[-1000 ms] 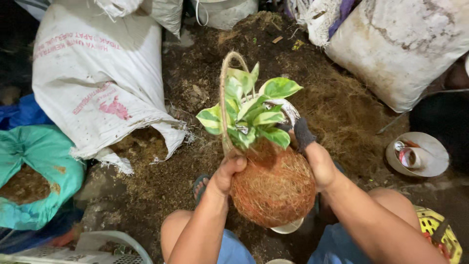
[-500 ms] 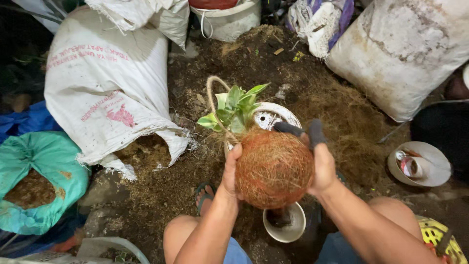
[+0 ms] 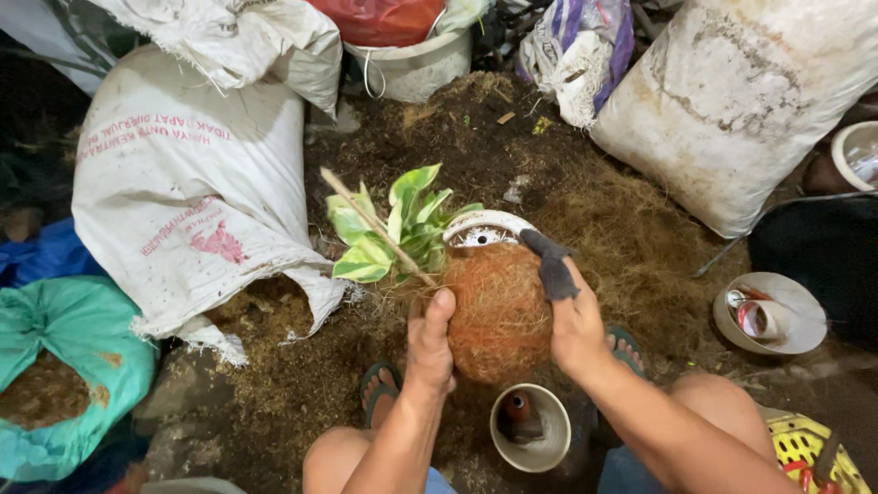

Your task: The person wraps a small potted plant in coconut fiber by hand, repeatedly rotating the plant and pressing the fiber around the base to form a neat ball. The person occasionally dips a hand into a small container, likely to wet the fiber, and continues wrapping until the plant is fully encased.

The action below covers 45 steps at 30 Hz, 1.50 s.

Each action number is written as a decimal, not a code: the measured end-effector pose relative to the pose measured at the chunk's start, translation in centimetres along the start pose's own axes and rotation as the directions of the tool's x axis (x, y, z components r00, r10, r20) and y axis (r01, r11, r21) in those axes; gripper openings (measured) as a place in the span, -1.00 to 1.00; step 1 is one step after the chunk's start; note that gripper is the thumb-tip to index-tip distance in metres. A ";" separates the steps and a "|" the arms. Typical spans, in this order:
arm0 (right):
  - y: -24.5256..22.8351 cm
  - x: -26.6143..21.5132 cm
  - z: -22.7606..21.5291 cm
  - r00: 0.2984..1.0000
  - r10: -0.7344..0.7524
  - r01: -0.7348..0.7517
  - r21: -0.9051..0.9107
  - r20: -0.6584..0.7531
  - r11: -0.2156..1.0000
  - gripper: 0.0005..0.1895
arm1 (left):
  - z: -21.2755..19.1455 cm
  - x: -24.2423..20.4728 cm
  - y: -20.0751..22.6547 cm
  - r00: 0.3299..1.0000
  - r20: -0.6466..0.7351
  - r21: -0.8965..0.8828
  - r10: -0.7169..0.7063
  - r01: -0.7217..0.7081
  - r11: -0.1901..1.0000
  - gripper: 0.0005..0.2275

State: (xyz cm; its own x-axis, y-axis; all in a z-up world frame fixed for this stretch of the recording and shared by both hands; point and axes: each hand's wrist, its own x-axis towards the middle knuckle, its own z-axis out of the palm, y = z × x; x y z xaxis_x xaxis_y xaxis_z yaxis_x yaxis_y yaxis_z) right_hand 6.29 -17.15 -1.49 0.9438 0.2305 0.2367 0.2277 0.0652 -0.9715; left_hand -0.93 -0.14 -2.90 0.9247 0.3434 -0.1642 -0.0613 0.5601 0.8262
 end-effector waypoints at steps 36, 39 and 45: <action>2.1 -0.9 2.8 0.996 0.026 0.010 0.388 -0.087 0.922 -0.60 | 5.0 -1.9 1.1 0.828 0.081 0.570 0.555 -0.495 0.656 -0.51; 3.8 -1.4 2.6 0.990 -0.102 0.115 0.135 -0.101 0.984 -0.56 | 5.3 -2.4 0.9 0.681 0.186 0.730 0.708 -0.578 0.365 -0.39; 5.3 0.9 1.4 0.899 0.374 -0.237 0.465 -0.227 0.853 -0.50 | 4.1 -1.8 2.2 0.776 0.320 0.862 0.544 -0.476 0.172 -0.16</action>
State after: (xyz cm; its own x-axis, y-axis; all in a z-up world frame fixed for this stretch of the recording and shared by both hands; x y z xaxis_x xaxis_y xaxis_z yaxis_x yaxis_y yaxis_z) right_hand 8.03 -15.25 -6.41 0.9882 0.0108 -0.1525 -0.1409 0.4527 -0.8805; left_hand -1.15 -2.61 1.43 0.8040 0.3300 0.4946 -0.1270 -0.7174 0.6850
